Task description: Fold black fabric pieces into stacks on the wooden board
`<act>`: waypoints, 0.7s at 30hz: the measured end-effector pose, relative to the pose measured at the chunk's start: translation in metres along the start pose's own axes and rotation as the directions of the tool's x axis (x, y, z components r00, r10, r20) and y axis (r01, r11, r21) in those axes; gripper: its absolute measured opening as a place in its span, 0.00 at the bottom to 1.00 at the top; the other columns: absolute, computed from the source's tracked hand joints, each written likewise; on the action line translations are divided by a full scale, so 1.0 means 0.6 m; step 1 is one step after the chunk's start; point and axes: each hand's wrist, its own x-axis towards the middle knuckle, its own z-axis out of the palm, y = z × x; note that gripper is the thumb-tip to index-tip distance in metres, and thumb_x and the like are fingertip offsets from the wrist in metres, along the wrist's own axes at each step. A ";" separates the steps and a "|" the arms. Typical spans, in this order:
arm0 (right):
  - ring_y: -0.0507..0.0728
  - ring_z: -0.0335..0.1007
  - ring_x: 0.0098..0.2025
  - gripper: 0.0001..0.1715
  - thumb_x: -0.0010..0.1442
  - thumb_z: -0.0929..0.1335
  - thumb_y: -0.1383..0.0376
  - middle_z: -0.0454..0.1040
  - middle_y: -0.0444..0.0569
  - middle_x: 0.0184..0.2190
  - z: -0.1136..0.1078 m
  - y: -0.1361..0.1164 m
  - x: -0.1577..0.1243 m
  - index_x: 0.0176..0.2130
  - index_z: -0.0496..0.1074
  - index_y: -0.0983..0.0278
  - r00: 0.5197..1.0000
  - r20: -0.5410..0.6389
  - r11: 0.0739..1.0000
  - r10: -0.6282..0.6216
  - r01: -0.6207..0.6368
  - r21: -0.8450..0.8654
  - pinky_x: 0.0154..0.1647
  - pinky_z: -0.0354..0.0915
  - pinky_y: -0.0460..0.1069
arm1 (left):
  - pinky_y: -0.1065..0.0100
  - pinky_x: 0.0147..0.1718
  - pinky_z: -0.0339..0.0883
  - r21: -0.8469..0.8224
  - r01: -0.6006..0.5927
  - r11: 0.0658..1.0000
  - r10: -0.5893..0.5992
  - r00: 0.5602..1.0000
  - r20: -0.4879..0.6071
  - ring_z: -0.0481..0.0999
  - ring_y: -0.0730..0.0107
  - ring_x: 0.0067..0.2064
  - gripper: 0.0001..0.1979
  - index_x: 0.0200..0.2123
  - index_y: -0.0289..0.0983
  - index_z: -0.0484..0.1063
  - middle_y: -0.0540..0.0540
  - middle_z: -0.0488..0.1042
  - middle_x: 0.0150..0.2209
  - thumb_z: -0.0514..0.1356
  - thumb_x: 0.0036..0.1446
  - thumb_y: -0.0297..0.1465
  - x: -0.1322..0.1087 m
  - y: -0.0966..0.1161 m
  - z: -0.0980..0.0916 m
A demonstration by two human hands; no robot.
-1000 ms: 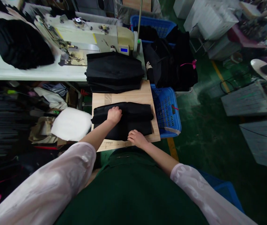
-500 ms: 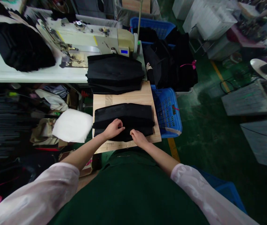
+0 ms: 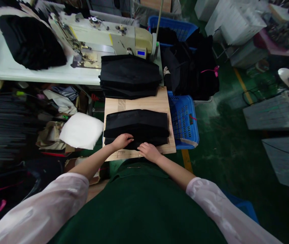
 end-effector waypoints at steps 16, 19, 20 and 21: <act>0.56 0.68 0.40 0.06 0.65 0.64 0.68 0.74 0.50 0.36 -0.004 0.000 0.021 0.40 0.71 0.65 0.958 -0.006 0.957 0.288 -0.288 -0.036 0.38 0.62 0.48 | 0.67 0.42 0.67 -0.019 -0.138 0.990 0.138 0.989 0.045 0.75 0.66 0.40 0.15 0.37 0.36 0.76 0.44 0.77 0.37 0.53 0.62 0.38 -0.010 0.005 -0.009; 0.55 0.70 0.39 0.09 0.68 0.61 0.66 0.74 0.51 0.36 -0.003 0.009 0.022 0.43 0.70 0.64 0.945 -0.024 0.945 0.325 -0.326 -0.023 0.38 0.62 0.47 | 0.68 0.40 0.67 0.011 -0.174 0.985 0.172 0.983 0.069 0.75 0.66 0.38 0.18 0.35 0.36 0.76 0.44 0.76 0.35 0.53 0.62 0.42 -0.014 0.011 -0.013; 0.55 0.70 0.39 0.09 0.68 0.61 0.65 0.74 0.51 0.36 -0.003 0.013 0.023 0.43 0.70 0.64 0.948 -0.025 0.948 0.316 -0.317 -0.018 0.39 0.62 0.47 | 0.68 0.40 0.67 0.039 -0.179 0.983 0.175 0.982 0.072 0.75 0.65 0.38 0.18 0.36 0.36 0.76 0.44 0.76 0.35 0.54 0.62 0.43 -0.015 0.013 -0.014; 0.56 0.70 0.39 0.10 0.68 0.61 0.65 0.74 0.51 0.36 -0.004 0.016 0.024 0.43 0.70 0.64 0.952 -0.026 0.952 0.306 -0.306 -0.013 0.40 0.62 0.48 | 0.67 0.40 0.67 0.076 -0.184 0.980 0.179 0.981 0.075 0.75 0.65 0.39 0.17 0.36 0.36 0.76 0.44 0.76 0.36 0.55 0.61 0.42 -0.015 0.016 -0.014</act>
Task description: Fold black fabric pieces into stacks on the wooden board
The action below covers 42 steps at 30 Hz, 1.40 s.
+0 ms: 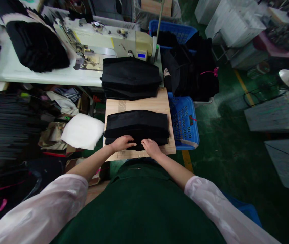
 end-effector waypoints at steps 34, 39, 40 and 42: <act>0.58 0.63 0.44 0.09 0.64 0.65 0.66 0.73 0.51 0.39 0.010 0.000 -0.014 0.35 0.74 0.66 0.982 0.028 0.977 -0.187 0.189 -0.101 0.38 0.60 0.50 | 0.67 0.35 0.67 0.025 0.288 0.957 -0.276 0.937 -0.214 0.75 0.64 0.36 0.07 0.33 0.36 0.70 0.44 0.75 0.33 0.56 0.58 0.33 0.025 0.043 -0.019; 0.56 0.64 0.40 0.07 0.64 0.64 0.69 0.73 0.49 0.34 0.014 0.000 -0.004 0.36 0.71 0.65 0.999 -0.013 0.999 -0.031 0.031 -0.024 0.38 0.60 0.48 | 0.66 0.43 0.67 -0.127 -0.022 0.992 0.017 0.999 -0.044 0.74 0.66 0.40 0.09 0.35 0.36 0.75 0.44 0.76 0.36 0.58 0.58 0.35 -0.016 0.022 0.012; 0.56 0.64 0.39 0.07 0.64 0.63 0.70 0.73 0.49 0.34 0.012 0.002 -0.003 0.36 0.71 0.65 0.999 -0.025 1.000 -0.028 0.027 -0.008 0.39 0.60 0.48 | 0.66 0.44 0.67 -0.125 -0.022 0.992 0.016 0.999 -0.047 0.74 0.65 0.41 0.09 0.36 0.36 0.75 0.44 0.76 0.37 0.57 0.59 0.34 -0.016 0.017 0.018; 0.56 0.64 0.41 0.07 0.65 0.63 0.71 0.73 0.50 0.37 0.007 0.004 -0.005 0.39 0.71 0.65 0.996 -0.062 0.997 -0.071 0.071 -0.005 0.42 0.60 0.49 | 0.66 0.44 0.67 -0.113 0.040 0.993 -0.049 0.996 -0.078 0.75 0.65 0.42 0.10 0.37 0.36 0.76 0.43 0.77 0.38 0.55 0.60 0.33 -0.011 0.008 0.028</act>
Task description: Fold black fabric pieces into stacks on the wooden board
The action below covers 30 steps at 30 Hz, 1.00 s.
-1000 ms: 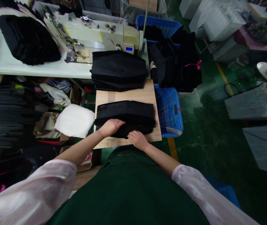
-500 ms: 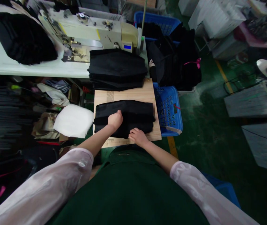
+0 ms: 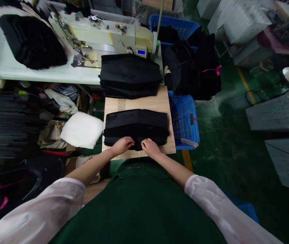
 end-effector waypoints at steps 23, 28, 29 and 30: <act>0.56 0.66 0.42 0.08 0.66 0.62 0.70 0.74 0.50 0.38 0.007 0.005 0.006 0.40 0.70 0.65 0.995 0.084 0.995 -0.061 0.054 0.089 0.45 0.62 0.49 | 0.66 0.44 0.67 -0.140 0.095 0.986 -0.096 0.995 -0.003 0.75 0.66 0.39 0.13 0.36 0.36 0.74 0.45 0.77 0.37 0.53 0.58 0.37 0.018 -0.029 0.009; 0.57 0.66 0.42 0.09 0.66 0.61 0.71 0.73 0.53 0.39 0.005 0.002 0.013 0.41 0.69 0.66 0.999 0.045 0.992 0.007 -0.012 0.123 0.48 0.63 0.51 | 0.66 0.43 0.67 -0.134 0.083 0.987 -0.083 0.997 0.007 0.75 0.66 0.39 0.14 0.36 0.37 0.74 0.45 0.76 0.36 0.53 0.59 0.38 0.016 -0.025 0.007; 0.57 0.67 0.43 0.08 0.66 0.61 0.71 0.73 0.53 0.39 0.005 0.001 0.014 0.41 0.69 0.67 0.999 0.036 0.990 0.023 -0.028 0.140 0.48 0.63 0.51 | 0.66 0.43 0.67 -0.127 0.088 0.988 -0.088 0.996 0.006 0.75 0.66 0.39 0.14 0.35 0.37 0.74 0.45 0.76 0.36 0.53 0.59 0.38 0.015 -0.024 0.006; 0.57 0.67 0.43 0.08 0.65 0.62 0.72 0.73 0.53 0.39 0.005 0.000 0.015 0.42 0.69 0.67 0.999 0.028 0.987 0.038 -0.042 0.157 0.48 0.63 0.51 | 0.66 0.42 0.67 -0.119 0.095 0.988 -0.095 0.995 0.004 0.75 0.66 0.39 0.14 0.35 0.37 0.74 0.45 0.76 0.36 0.52 0.59 0.38 0.015 -0.022 0.005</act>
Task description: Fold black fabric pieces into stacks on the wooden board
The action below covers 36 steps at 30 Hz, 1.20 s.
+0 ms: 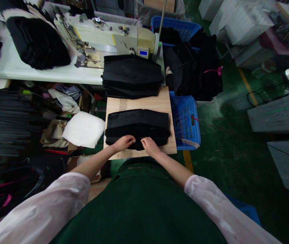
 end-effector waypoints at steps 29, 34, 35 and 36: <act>0.60 0.60 0.44 0.08 0.63 0.63 0.72 0.71 0.55 0.39 0.001 0.010 -0.020 0.38 0.72 0.68 0.937 0.221 0.889 -0.270 0.330 -0.317 0.39 0.61 0.52 | 0.62 0.32 0.67 0.575 0.402 0.713 -0.287 0.915 -0.283 0.78 0.53 0.35 0.14 0.47 0.29 0.66 0.36 0.76 0.32 0.47 0.64 0.30 0.096 0.109 -0.036; 0.58 0.61 0.44 0.09 0.64 0.64 0.70 0.71 0.52 0.38 0.007 0.017 -0.015 0.35 0.74 0.66 0.967 0.141 0.951 -0.212 0.238 -0.200 0.40 0.62 0.50 | 0.66 0.32 0.67 0.380 0.354 0.854 -0.262 0.926 -0.273 0.77 0.60 0.34 0.11 0.36 0.34 0.70 0.42 0.77 0.30 0.54 0.60 0.36 0.058 0.088 -0.036; 0.57 0.61 0.44 0.08 0.64 0.65 0.69 0.72 0.51 0.38 0.008 0.020 -0.014 0.35 0.75 0.66 0.973 0.114 0.964 -0.200 0.216 -0.152 0.41 0.62 0.49 | 0.67 0.33 0.67 0.328 0.273 0.905 -0.204 0.952 -0.229 0.77 0.62 0.34 0.10 0.35 0.35 0.71 0.43 0.76 0.31 0.55 0.59 0.36 0.047 0.079 -0.037; 0.57 0.61 0.44 0.08 0.64 0.66 0.69 0.72 0.51 0.38 0.008 0.024 -0.013 0.35 0.75 0.66 0.978 0.091 0.975 -0.188 0.197 -0.105 0.42 0.62 0.49 | 0.68 0.33 0.67 0.268 0.185 0.945 -0.140 0.974 -0.180 0.76 0.65 0.34 0.09 0.33 0.36 0.72 0.45 0.76 0.31 0.55 0.59 0.35 0.036 0.069 -0.037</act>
